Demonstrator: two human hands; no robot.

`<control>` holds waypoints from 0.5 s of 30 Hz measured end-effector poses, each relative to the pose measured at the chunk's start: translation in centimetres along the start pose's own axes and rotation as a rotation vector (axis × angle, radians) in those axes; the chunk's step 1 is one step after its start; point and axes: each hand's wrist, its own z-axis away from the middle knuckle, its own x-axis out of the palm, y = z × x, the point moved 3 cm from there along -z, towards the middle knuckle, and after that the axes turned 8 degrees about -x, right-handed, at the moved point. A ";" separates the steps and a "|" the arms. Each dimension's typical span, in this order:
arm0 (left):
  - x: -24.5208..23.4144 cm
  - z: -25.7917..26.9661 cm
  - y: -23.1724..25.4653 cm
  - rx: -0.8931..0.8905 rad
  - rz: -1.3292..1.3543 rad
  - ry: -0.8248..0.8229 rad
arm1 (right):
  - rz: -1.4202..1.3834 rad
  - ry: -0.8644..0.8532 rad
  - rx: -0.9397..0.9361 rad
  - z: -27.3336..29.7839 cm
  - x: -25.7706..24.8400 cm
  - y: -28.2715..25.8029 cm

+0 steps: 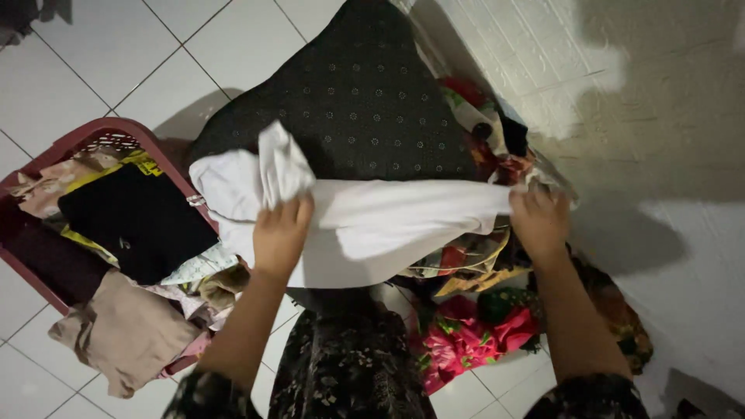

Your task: Folding a black graphic t-shirt, a white t-shirt, and a pink shirt, and placing each into a red laundry basket.

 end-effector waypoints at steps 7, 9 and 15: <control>3.4 9.3 1.6 -0.186 0.229 -0.392 | -0.653 -0.021 0.136 3.6 0.4 -3.9; 4.0 9.6 1.6 -0.271 0.340 -0.438 | -0.729 0.127 0.173 2.5 0.6 -4.9; 3.1 10.3 2.1 -0.456 0.683 -0.452 | -0.759 0.432 0.326 -4.9 -3.8 -12.6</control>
